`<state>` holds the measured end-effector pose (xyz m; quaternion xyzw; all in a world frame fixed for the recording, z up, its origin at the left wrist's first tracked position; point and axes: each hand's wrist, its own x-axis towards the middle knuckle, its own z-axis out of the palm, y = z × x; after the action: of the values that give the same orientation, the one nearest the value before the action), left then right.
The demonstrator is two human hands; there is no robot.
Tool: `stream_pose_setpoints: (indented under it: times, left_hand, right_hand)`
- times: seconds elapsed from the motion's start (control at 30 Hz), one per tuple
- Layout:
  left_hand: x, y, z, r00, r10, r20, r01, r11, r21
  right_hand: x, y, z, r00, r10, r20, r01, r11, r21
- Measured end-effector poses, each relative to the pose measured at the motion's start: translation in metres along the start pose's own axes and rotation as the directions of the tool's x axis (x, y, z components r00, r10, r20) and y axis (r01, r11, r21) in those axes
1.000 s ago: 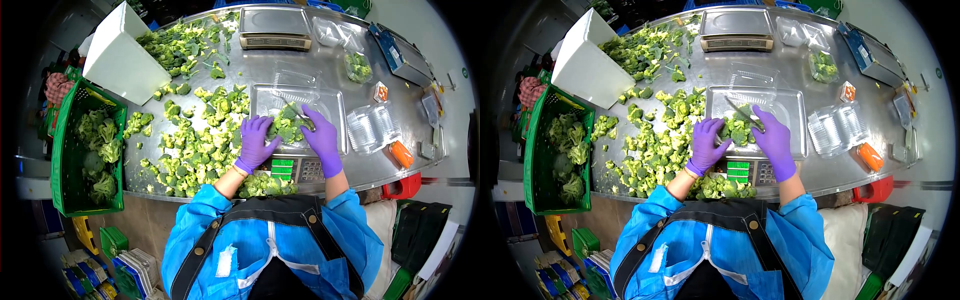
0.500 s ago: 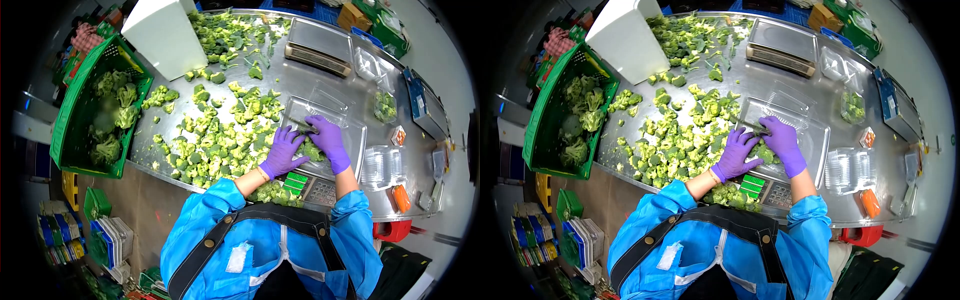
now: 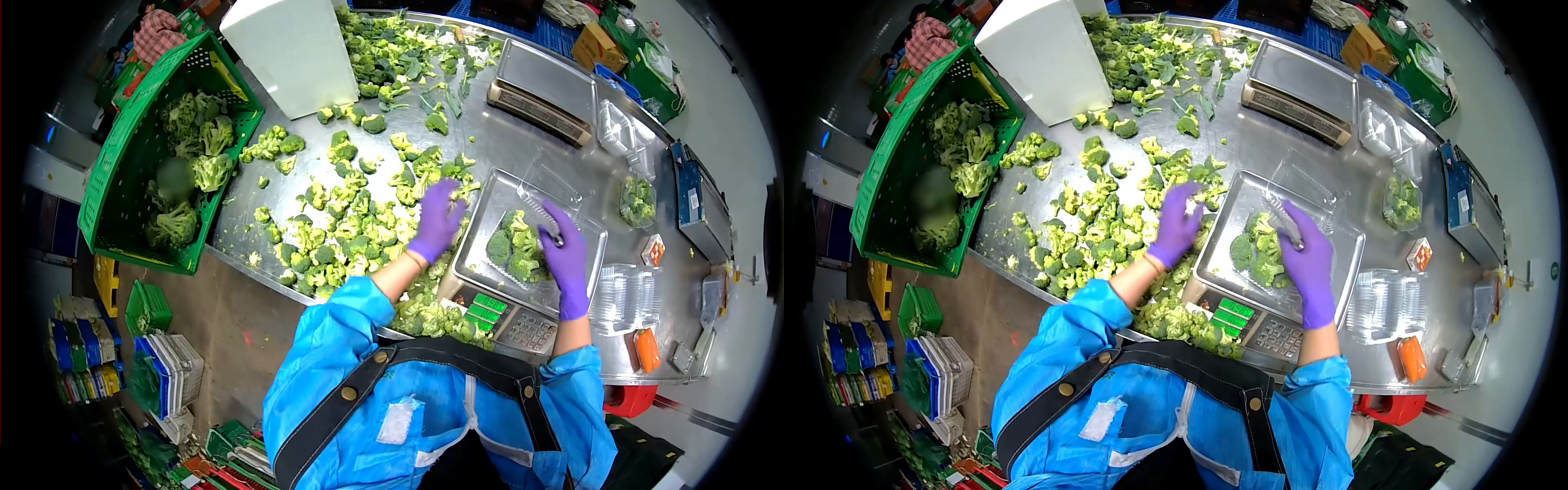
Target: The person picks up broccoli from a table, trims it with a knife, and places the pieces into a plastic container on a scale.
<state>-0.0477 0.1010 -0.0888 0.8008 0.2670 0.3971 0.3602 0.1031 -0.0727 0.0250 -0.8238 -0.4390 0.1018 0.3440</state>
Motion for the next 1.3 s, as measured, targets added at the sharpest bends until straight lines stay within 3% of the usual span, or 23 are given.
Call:
stream_pose_setpoints:
  times: [0.07, 0.13, 0.2, 0.33, 0.37, 0.4, 0.47, 0.57, 0.6, 0.67, 0.73, 0.8, 0.83, 0.87, 0.93, 0.97, 1.0, 1.07, 1.13, 1.2, 1.23, 1.27, 1.3]
  left_hand:
    - [0.023, -0.073, -0.005, 0.996, -0.004, -0.088, 0.032, 0.948, 0.315]
    - [0.039, -0.112, -0.020, 0.988, -0.151, 0.007, 0.120, 0.813, 0.569]
    - [0.050, -0.134, -0.037, 0.888, -0.390, 0.244, 0.226, 0.832, 0.507]
    - [0.045, -0.144, -0.060, 0.895, -0.355, 0.271, 0.368, 0.930, 0.002]
    - [0.042, -0.132, -0.069, 0.870, -0.379, 0.316, 0.455, 0.864, -0.214]
    - [0.038, -0.116, -0.076, 0.868, -0.379, 0.320, 0.455, 0.866, -0.209]
    - [0.027, -0.089, -0.091, 0.915, -0.325, 0.240, 0.404, 0.723, -0.561]
    - [0.003, -0.051, -0.105, 0.940, -0.263, 0.219, 0.335, 0.578, -0.744]
    - [-0.004, -0.028, -0.106, 0.930, -0.253, 0.267, 0.353, 0.409, -0.841]
    - [-0.019, 0.010, -0.106, 0.905, -0.211, 0.369, 0.402, 0.139, -0.905]
    - [-0.039, 0.033, -0.105, 0.843, -0.232, 0.485, 0.485, -0.061, -0.872]
    - [-0.055, 0.049, -0.097, 0.802, -0.258, 0.539, 0.524, -0.130, -0.842]
    - [-0.062, 0.055, -0.091, 0.801, -0.272, 0.533, 0.510, -0.156, -0.846]
    - [-0.069, 0.063, -0.090, 0.779, -0.303, 0.549, 0.538, -0.128, -0.833]
    - [-0.078, 0.068, -0.087, 0.787, -0.334, 0.518, 0.591, 0.167, -0.789]
    - [-0.080, 0.071, -0.090, 0.758, -0.390, 0.523, 0.637, 0.269, -0.723]
    - [-0.079, 0.073, -0.094, 0.824, -0.349, 0.446, 0.566, 0.527, -0.634]
    - [-0.078, 0.084, -0.097, 0.881, -0.317, 0.352, 0.471, 0.670, -0.575]
    - [-0.084, 0.079, -0.101, 0.844, -0.367, 0.391, 0.535, 0.632, -0.561]
    - [-0.089, 0.074, -0.104, 0.805, -0.414, 0.424, 0.592, 0.593, -0.546]
    - [-0.092, 0.072, -0.106, 0.758, -0.478, 0.444, 0.650, 0.491, -0.580]
    - [-0.094, 0.071, -0.107, 0.705, -0.532, 0.469, 0.695, 0.384, -0.608]
    - [-0.095, 0.075, -0.108, 0.717, -0.513, 0.472, 0.688, 0.407, -0.601]
  right_hand:
    - [-0.012, 0.001, -0.008, 0.988, -0.002, -0.153, 0.033, 0.979, 0.201]
    - [-0.025, -0.003, -0.013, 0.989, 0.060, -0.134, -0.028, 0.974, 0.226]
    - [-0.034, -0.008, -0.014, 0.985, 0.124, -0.117, -0.091, 0.964, 0.250]
    - [-0.047, -0.006, -0.012, 0.980, 0.156, -0.125, -0.124, 0.964, 0.236]
    - [-0.050, -0.005, -0.012, 0.970, 0.208, -0.123, -0.161, 0.935, 0.316]
    - [-0.052, -0.005, -0.012, 0.959, 0.260, -0.116, -0.196, 0.897, 0.395]
    - [-0.057, -0.006, -0.008, 0.957, 0.271, -0.099, -0.203, 0.876, 0.437]
    - [-0.063, -0.017, 0.001, 0.970, 0.242, 0.009, -0.215, 0.844, 0.492]
    - [-0.064, -0.024, 0.006, 0.976, 0.198, 0.094, -0.218, 0.832, 0.511]
    - [-0.063, -0.045, 0.024, 0.992, -0.032, 0.122, -0.043, 0.823, 0.566]
    - [-0.064, -0.059, 0.043, 0.973, -0.074, 0.217, -0.071, 0.803, 0.592]
    - [-0.065, -0.075, 0.051, 0.947, -0.069, 0.313, -0.141, 0.788, 0.600]
    - [-0.067, -0.073, 0.062, 0.963, -0.117, 0.244, -0.045, 0.819, 0.572]
    - [-0.070, -0.070, 0.071, 0.964, -0.108, 0.242, -0.052, 0.819, 0.571]
    - [-0.072, -0.068, 0.081, 0.986, -0.151, 0.070, 0.082, 0.803, 0.590]
    - [-0.073, -0.068, 0.079, 0.990, -0.124, 0.074, 0.055, 0.799, 0.598]
    - [-0.073, -0.065, 0.079, 0.989, -0.123, 0.077, 0.053, 0.799, 0.599]
    - [-0.074, -0.058, 0.079, 0.963, -0.115, 0.242, -0.013, 0.882, 0.471]
    - [-0.079, -0.057, 0.081, 0.962, -0.121, 0.244, -0.009, 0.881, 0.473]
    - [-0.083, -0.056, 0.084, 0.980, -0.161, 0.116, 0.119, 0.944, 0.308]
    - [-0.084, -0.056, 0.086, 0.979, -0.166, 0.120, 0.121, 0.943, 0.310]
    - [-0.084, -0.055, 0.088, 0.968, -0.229, 0.100, 0.208, 0.961, 0.181]
    - [-0.086, -0.055, 0.091, 0.953, -0.289, 0.087, 0.286, 0.957, 0.048]
